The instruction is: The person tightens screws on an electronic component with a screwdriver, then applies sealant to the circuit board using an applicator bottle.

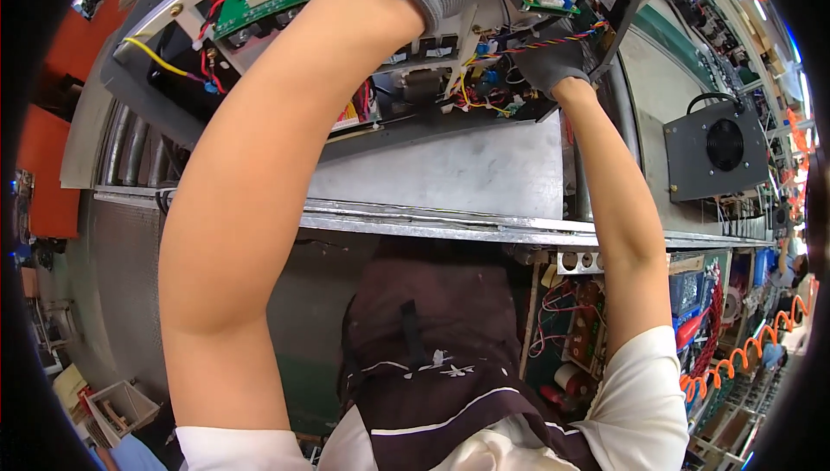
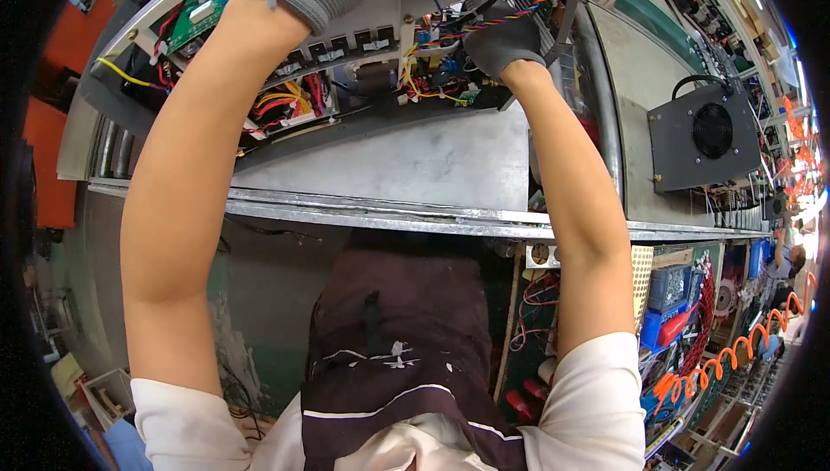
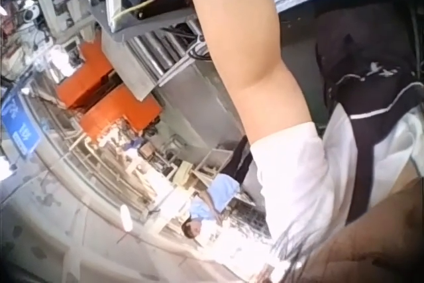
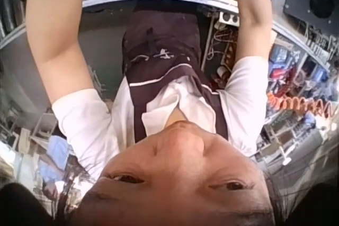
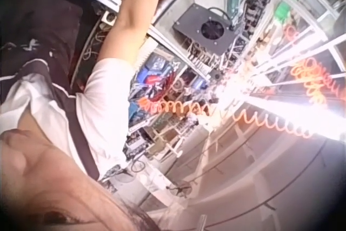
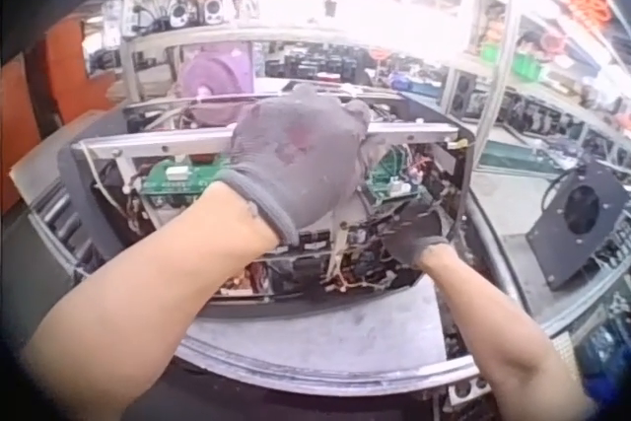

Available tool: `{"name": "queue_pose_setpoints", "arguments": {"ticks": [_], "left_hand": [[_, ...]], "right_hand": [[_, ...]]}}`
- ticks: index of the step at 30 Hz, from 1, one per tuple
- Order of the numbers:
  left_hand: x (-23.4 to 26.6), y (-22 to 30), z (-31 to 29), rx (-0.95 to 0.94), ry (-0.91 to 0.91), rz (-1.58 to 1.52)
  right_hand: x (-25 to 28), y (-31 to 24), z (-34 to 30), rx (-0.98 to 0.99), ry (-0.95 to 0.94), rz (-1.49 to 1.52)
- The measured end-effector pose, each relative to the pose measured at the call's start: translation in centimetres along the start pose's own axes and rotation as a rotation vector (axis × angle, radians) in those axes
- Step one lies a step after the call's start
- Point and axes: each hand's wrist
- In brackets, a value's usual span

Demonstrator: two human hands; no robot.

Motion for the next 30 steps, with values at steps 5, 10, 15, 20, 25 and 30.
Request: {"name": "queue_pose_setpoints", "arguments": {"ticks": [5,10,15,20,25,30], "left_hand": [[-2.3,-0.7,0.3,-0.027,0.038,0.188],[-1.2,-0.3,0.5,-0.023,0.014,0.175],[-2.0,-0.2,0.6,-0.035,0.024,0.163],[-2.3,-1.2,0.0,-0.026,-0.026,0.104],[-1.9,-0.3,0.6,0.009,-0.063,0.040],[-1.3,-0.5,0.1,0.003,-0.059,0.090]], "right_hand": [[-1.2,-0.7,-0.4,-0.015,0.016,-0.034],[0.6,-1.3,-0.6,0.117,-0.127,-0.169],[-0.8,-0.6,-1.4,-0.001,0.075,-0.008],[0.4,-2.3,-1.8,-0.027,-0.018,0.033],[-2.0,0.6,-1.4,-0.041,0.133,0.106],[-0.3,-1.8,-1.6,-0.007,0.125,0.015]]}}
Point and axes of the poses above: each hand's wrist, its own z-axis towards the middle knuckle, its own x-axis out of the back of the hand, y = z × x, and after that the axes turned 7 degrees about z, right-handed
